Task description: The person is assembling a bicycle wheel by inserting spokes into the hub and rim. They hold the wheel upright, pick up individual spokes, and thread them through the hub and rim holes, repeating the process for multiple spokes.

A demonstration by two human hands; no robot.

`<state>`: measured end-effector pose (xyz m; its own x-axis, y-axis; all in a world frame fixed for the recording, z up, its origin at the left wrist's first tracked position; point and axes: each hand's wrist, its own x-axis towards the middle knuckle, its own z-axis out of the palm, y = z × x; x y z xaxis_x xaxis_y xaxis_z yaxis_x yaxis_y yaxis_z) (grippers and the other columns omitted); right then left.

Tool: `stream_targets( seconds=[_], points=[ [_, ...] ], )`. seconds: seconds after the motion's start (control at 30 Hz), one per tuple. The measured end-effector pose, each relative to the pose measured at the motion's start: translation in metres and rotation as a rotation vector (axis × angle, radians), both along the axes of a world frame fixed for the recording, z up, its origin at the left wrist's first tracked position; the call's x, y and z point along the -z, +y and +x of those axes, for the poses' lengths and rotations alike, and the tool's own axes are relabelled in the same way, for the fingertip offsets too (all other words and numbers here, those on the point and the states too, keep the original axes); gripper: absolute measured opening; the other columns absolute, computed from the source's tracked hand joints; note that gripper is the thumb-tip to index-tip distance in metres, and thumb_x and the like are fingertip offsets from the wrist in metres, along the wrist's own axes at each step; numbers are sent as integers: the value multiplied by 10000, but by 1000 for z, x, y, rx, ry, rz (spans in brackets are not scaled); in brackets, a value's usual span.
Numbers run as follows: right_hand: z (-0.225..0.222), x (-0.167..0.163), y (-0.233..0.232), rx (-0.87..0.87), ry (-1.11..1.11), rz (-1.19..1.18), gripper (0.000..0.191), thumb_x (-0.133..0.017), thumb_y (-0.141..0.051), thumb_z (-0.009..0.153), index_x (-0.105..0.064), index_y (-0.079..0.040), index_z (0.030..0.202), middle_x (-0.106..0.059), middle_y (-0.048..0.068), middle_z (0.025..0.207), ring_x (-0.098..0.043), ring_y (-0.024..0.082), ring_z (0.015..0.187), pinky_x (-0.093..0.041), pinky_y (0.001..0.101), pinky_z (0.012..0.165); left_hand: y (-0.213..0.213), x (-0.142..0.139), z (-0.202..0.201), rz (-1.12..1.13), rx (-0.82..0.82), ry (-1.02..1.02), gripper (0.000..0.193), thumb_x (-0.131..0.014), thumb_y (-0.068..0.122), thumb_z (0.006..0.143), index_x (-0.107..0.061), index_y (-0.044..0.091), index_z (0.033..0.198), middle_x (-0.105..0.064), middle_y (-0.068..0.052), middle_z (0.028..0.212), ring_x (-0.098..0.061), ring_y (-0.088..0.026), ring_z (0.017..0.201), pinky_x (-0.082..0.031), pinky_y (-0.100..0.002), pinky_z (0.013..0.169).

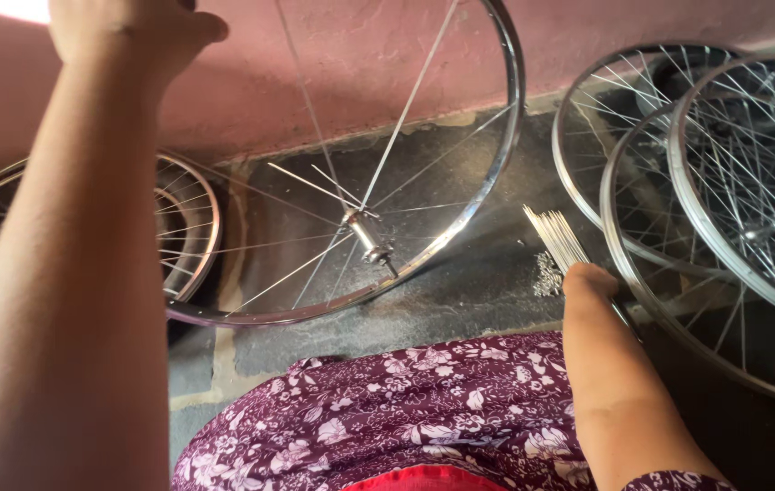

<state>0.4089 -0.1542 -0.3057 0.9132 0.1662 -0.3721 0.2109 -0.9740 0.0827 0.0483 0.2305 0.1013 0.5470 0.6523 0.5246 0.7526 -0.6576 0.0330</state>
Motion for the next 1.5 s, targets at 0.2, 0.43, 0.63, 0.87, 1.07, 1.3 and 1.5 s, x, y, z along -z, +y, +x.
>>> stream_targets(
  seconds=[0.2, 0.43, 0.63, 0.87, 1.07, 1.3, 1.5],
  points=[
    [-4, -10, 7, -75, -30, -16, 329, -647, -246, 948, -771, -155, 1240, -723, 87, 1330, -670, 273, 1246, -551, 442, 945, 2, 9, -1, 106, 8, 49, 361, -874, 546, 824, -765, 203, 861, -753, -74, 862, -698, -303, 747, -528, -468, 637],
    [-39, -42, -11, -141, -242, 402, 321, -593, -269, 1001, -702, -123, 1266, -758, 160, 1113, -704, 379, 1052, -537, 501, 862, -9, 13, -20, 113, 9, -44, 327, -911, 444, 779, -729, 177, 831, -734, -69, 805, -690, -290, 709, -521, -459, 606],
    [-167, -91, -58, -274, 78, 1095, 377, -584, -187, 967, -650, -119, 1332, -676, 66, 679, -586, 141, 536, -481, 307, 489, -13, 17, -42, 135, 2, -77, 338, -921, 442, 748, -732, 179, 843, -736, -68, 827, -690, -296, 768, -520, -472, 617],
    [-266, -139, -48, -670, 418, 1168, 390, -601, -149, 934, -679, -123, 1316, -630, 17, 566, -532, 69, 421, -439, 226, 361, -23, 21, -48, 69, 0, -96, 332, -903, 438, 782, -728, 177, 889, -744, -75, 855, -700, -298, 763, -526, -463, 635],
    [-275, -164, -16, -682, 253, 1022, 407, -633, -167, 911, -685, -153, 1315, -678, 53, 581, -570, 103, 458, -453, 306, 451, -39, 22, -59, 4, -53, -168, 363, -922, 399, 720, -738, 156, 918, -744, -84, 906, -705, -314, 818, -532, -468, 688],
    [-279, -159, 1, -715, 202, 1044, 380, -654, -173, 900, -711, -156, 1275, -653, 74, 556, -575, 123, 447, -463, 322, 474, -43, 19, -62, -77, -109, -162, 379, -929, 407, 712, -742, 141, 906, -747, -74, 923, -705, -308, 867, -526, -471, 738],
    [-278, -151, 4, -768, 134, 1117, 365, -660, -150, 892, -717, -122, 1251, -656, 60, 543, -585, 104, 431, -464, 308, 453, -45, 21, -60, -71, -105, -180, 391, -930, 402, 702, -746, 156, 944, -749, -81, 930, -709, -312, 854, -531, -469, 719]
  ],
)
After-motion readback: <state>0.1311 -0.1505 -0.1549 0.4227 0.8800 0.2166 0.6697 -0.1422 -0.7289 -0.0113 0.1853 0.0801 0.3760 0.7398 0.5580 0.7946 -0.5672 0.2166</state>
